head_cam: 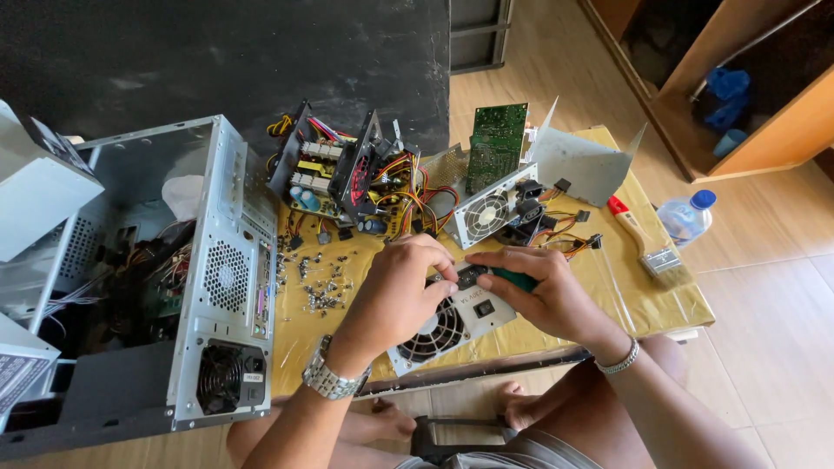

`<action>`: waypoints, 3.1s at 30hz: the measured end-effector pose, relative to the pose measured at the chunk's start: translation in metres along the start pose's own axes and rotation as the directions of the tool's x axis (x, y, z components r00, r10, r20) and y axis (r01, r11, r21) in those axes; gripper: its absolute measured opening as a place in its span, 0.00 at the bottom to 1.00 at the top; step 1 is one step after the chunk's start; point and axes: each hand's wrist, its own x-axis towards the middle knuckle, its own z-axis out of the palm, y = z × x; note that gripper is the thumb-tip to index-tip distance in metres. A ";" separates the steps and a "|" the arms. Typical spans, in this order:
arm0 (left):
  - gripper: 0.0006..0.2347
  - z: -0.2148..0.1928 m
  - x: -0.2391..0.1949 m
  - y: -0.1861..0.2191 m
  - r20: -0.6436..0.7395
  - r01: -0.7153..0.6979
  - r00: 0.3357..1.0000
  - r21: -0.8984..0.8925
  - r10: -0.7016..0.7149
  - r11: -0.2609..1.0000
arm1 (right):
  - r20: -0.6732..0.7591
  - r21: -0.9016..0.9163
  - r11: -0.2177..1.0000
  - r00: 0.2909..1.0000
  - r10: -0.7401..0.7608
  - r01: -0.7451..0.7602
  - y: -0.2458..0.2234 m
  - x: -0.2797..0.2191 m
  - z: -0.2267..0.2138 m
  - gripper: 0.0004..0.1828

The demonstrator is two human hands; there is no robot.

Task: The person disassembles a computer power supply unit using a screwdriver, removes the metal casing, and cleans the exterior with a brush. They then reassemble the unit by screwing the casing back on.

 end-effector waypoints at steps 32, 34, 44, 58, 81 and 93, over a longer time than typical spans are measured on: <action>0.04 0.031 -0.025 0.033 -0.183 -0.009 0.947 0.803 0.262 0.595 | 0.032 0.094 0.989 0.993 0.113 -0.115 0.013 -0.009 0.002 0.15; 0.03 0.029 -0.025 0.031 -0.136 -0.052 0.957 0.787 0.255 0.615 | 0.012 0.071 0.993 0.995 0.099 -0.100 0.015 -0.010 0.003 0.14; 0.09 0.002 -0.044 0.000 -0.264 -0.060 0.920 0.636 0.290 0.769 | 0.007 0.063 0.993 0.995 0.103 -0.103 0.019 -0.009 0.006 0.13; 0.05 0.015 -0.029 0.012 -0.202 -0.274 0.858 0.598 0.472 0.753 | 0.025 0.009 0.992 0.992 0.122 -0.122 0.011 -0.006 0.004 0.15; 0.06 0.068 -0.099 -0.153 -0.681 0.309 0.721 0.477 0.124 0.823 | 0.187 -0.192 0.978 0.981 -0.049 0.086 -0.002 0.003 -0.004 0.14; 0.04 0.074 -0.103 -0.160 -0.730 0.359 0.683 0.368 0.028 0.858 | 0.208 -0.318 0.937 0.975 -0.080 0.145 -0.011 0.004 -0.008 0.15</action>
